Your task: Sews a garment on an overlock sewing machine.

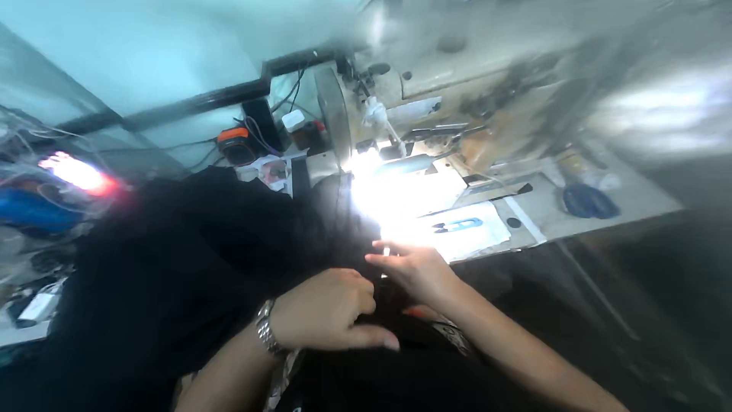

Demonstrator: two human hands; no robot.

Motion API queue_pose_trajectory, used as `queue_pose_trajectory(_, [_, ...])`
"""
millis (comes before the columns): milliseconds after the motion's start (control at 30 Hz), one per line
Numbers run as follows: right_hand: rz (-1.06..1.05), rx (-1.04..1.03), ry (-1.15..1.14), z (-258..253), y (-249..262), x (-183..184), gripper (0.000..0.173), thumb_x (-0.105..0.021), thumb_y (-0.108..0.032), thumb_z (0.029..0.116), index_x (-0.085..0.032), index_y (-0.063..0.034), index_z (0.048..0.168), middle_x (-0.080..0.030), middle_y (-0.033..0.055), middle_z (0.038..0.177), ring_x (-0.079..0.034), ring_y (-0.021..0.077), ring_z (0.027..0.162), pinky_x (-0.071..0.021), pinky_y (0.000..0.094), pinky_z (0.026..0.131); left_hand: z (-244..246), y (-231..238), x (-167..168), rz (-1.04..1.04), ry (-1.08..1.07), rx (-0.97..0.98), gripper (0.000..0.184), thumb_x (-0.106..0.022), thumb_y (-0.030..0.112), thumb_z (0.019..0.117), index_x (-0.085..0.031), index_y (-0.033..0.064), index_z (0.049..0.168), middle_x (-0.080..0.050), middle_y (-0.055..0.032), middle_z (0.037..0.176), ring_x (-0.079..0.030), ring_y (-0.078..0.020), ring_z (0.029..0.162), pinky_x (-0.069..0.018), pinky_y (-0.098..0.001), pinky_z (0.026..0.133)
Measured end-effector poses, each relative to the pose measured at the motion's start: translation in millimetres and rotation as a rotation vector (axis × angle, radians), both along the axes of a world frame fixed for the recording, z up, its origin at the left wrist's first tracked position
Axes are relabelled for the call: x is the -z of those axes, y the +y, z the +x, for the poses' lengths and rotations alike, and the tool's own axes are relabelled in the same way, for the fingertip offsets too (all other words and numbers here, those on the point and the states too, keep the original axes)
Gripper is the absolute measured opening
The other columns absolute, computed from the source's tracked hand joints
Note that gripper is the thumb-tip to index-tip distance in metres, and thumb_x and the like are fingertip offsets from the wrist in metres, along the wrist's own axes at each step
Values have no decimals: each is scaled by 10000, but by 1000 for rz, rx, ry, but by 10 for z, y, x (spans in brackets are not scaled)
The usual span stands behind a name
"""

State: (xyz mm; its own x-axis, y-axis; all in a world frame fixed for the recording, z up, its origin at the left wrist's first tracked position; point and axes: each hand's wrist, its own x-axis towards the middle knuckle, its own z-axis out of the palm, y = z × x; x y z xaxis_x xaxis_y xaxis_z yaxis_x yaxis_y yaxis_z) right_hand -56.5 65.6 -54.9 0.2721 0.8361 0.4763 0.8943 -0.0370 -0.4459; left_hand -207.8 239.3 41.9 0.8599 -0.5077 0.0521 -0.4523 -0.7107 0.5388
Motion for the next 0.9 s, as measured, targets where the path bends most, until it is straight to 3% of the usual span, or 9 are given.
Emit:
queue_pose_trajectory(33, [-27,-10,0,-65,-70,25,228,-607,-149,1004,-790,-190,1132,-728,82,1234,-739,221,913,-619,388,772,28,27,21,22,3,-82,605,-503,546,1038,-632,53,712,-648,-104,838,-660,-237,880,-553,-409,846])
queue_pose_trajectory(67, [-39,-23,-9,-112,-123,39,232,-602,-142,1002,-787,-180,1136,-722,77,1253,-738,223,971,-619,392,815,64,45,36,79,-11,-200,593,-463,542,1054,-667,47,799,-670,-116,990,-659,-238,989,-559,-417,871])
queue_pose_trajectory(100, [-31,-26,-19,-140,-156,34,228,-592,-161,1010,-787,-176,1127,-724,65,1253,-734,215,997,-612,383,837,109,50,69,160,-37,-340,575,-431,539,1064,-686,46,914,-669,-117,1177,-638,-246,1141,-530,-460,972])
queue_pose_trajectory(167, [-7,-26,-20,-151,-201,-12,227,-568,-221,1048,-777,-173,1123,-720,44,1256,-719,194,1020,-600,354,856,224,63,244,345,-127,-618,590,-409,572,1058,-674,82,1254,-603,-103,1435,-524,-283,1393,-350,-638,1158])
queue_pose_trajectory(267, [-27,-35,-15,-112,-227,-68,233,-558,-255,1058,-764,-150,1092,-707,35,1282,-701,183,1071,-588,343,890,380,140,479,556,-261,-816,660,-417,588,1047,-538,117,1493,-563,-159,1486,-515,-345,1406,-219,-746,1167])
queue_pose_trajectory(367, [-77,-35,-24,-86,-220,-79,253,-541,-269,1064,-755,-133,1048,-704,27,1296,-698,184,1122,-592,358,907,448,189,541,607,-284,-857,629,-445,567,1045,-556,130,1484,-518,-226,1507,-463,-410,1431,-182,-758,1169])
queue_pose_trajectory(467, [-46,-53,-19,-97,-241,-107,255,-534,-255,1069,-746,-118,1030,-702,31,1298,-692,181,1125,-582,339,918,438,165,512,633,-238,-878,640,-391,575,1058,-546,132,1493,-505,-203,1529,-425,-395,1464,-153,-763,1177])
queue_pose_trajectory(633, [-59,-26,6,-4,-183,-42,234,-528,-203,1064,-725,-96,999,-704,39,1303,-714,188,1085,-598,357,877,526,248,492,635,-212,-877,591,-372,522,1077,-550,138,1490,-524,-193,1515,-453,-386,1446,-210,-728,1177])
queue_pose_trajectory(900, [29,54,-36,275,169,-165,242,-561,-246,1051,-762,-116,1021,-758,22,1130,-742,165,988,-624,367,795,887,596,496,521,-264,-926,469,-484,387,1054,-622,114,1409,-588,-156,1451,-511,-361,1390,-302,-664,1165])
